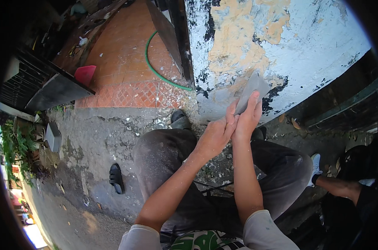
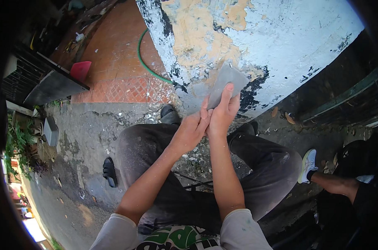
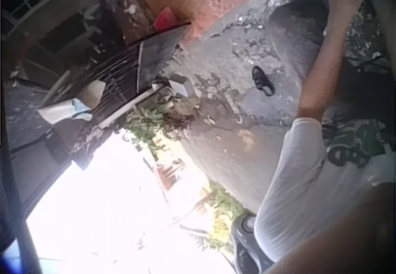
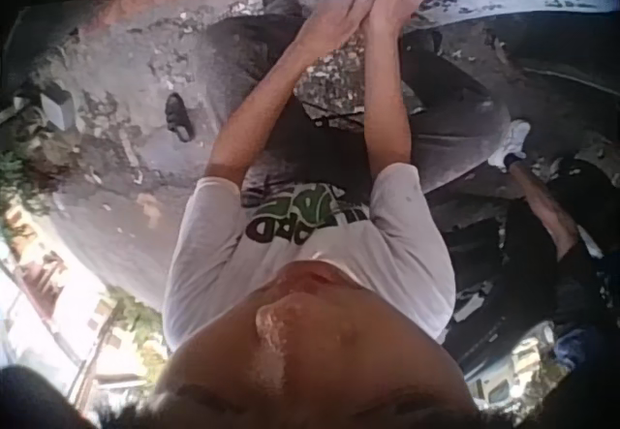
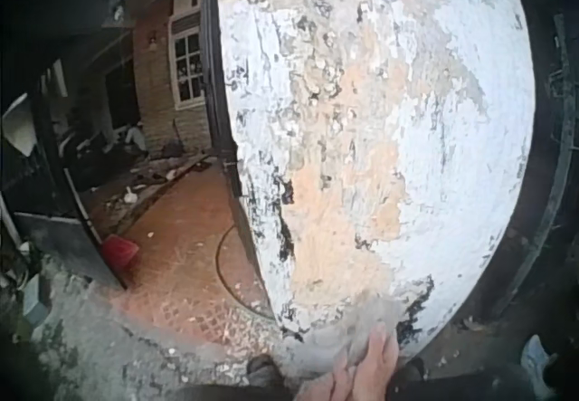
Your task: The person scrapes old paint or plaster from a wall using a hand scraper, causing paint chips to fall.
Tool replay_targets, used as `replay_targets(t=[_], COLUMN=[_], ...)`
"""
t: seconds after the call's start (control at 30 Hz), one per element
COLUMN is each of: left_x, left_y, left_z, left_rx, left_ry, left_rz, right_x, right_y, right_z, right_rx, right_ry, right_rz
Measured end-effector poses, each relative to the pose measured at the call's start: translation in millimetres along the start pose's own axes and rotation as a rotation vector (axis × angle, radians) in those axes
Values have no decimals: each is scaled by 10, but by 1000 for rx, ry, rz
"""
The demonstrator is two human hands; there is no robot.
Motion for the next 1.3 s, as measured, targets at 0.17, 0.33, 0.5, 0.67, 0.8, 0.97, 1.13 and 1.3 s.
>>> replay_targets(t=[0.17, 0.33, 0.5, 0.67, 0.8, 0.97, 1.13, 1.3], left_x=[-19, -38, -22, -101, -121, -65, -106, -101], left_y=[316, 526, 427, 88, -256, -364, -381, -396], left_z=[-21, 42, 30, -324, -378, -210, -260, -124], left_rx=[-191, -556, -484, -779, -962, -1223, -1180, -1043], left_ry=[55, 67, 216, 355, 405, 255, 272, 218], left_rz=[-89, -104, -186, -242, -328, -304, -347, -385], right_x=[3, -22, -96, -142, -51, -154, -79, -163], right_y=[-106, 3, 229, 495, 866, 1167, 450, 149], right_z=[292, 447, 502, 824, 1030, 900, 776, 531], right_rx=[-247, -562, -847, -1068, -1228, -1559, -1319, -1176], right_ry=[-99, -120, -72, -64, 141, 163, 436, 487], right_rz=[36, 188, 384, 412, 575, 977, 811, 826])
Point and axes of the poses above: each hand's wrist, its own x-axis towards the middle knuckle, its own y-axis out of the palm, z = x × y, the point moved 8 cm from there along x, towards the middle knuckle, and after that the axes turned 11 degrees about z, right-handed, at the moved point
